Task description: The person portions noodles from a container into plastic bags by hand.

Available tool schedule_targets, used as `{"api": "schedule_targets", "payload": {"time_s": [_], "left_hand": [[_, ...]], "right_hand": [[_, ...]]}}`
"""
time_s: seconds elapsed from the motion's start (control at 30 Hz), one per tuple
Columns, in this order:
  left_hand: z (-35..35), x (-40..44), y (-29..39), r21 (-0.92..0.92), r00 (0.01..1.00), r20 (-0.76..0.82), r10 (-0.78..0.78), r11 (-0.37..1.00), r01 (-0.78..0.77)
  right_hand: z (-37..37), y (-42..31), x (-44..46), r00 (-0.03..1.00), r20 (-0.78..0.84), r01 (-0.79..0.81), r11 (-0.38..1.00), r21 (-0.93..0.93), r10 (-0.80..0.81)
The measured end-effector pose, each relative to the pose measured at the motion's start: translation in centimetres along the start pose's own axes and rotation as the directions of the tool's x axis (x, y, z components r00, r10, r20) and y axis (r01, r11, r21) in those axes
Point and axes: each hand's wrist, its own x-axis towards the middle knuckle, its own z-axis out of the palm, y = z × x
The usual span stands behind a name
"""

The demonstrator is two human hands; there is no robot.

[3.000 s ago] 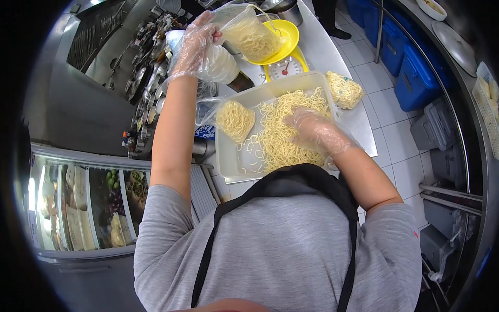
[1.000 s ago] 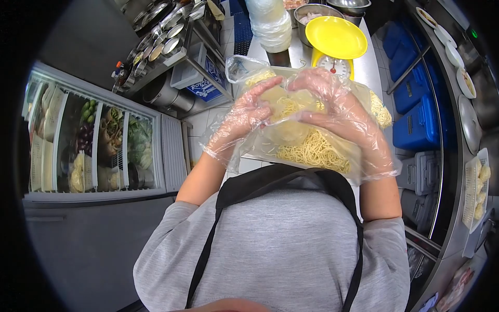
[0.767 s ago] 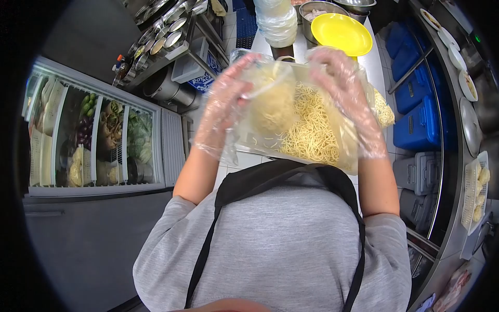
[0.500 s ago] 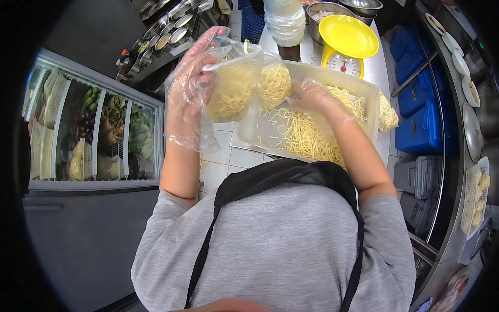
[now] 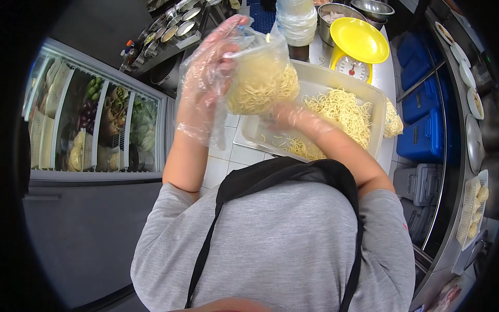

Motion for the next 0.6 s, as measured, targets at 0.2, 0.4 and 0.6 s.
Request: {"api": "schedule_targets", "payload": {"time_s": [0.2,0.4,0.6], "left_hand": [[0.4,0.3,-1.1,0.117,1.000,0.018,0.003,0.993,-0.006],[-2.7,-0.8,-6.0,0.290,0.994,-0.066,-0.090,0.951,0.105],[-6.1,-2.6,-6.9,0.367,0.979,-0.187,-0.085,0.918,0.150]], "right_hand": [[0.3,0.7,-5.7,0.940,0.265,-0.175,0.969,-0.173,0.217],[-1.6,-0.1,-8.0,0.977,0.090,-0.186,0.978,-0.091,0.194],[-1.4,-4.4,-7.5,0.910,0.220,-0.356,0.393,0.848,0.351]]}}
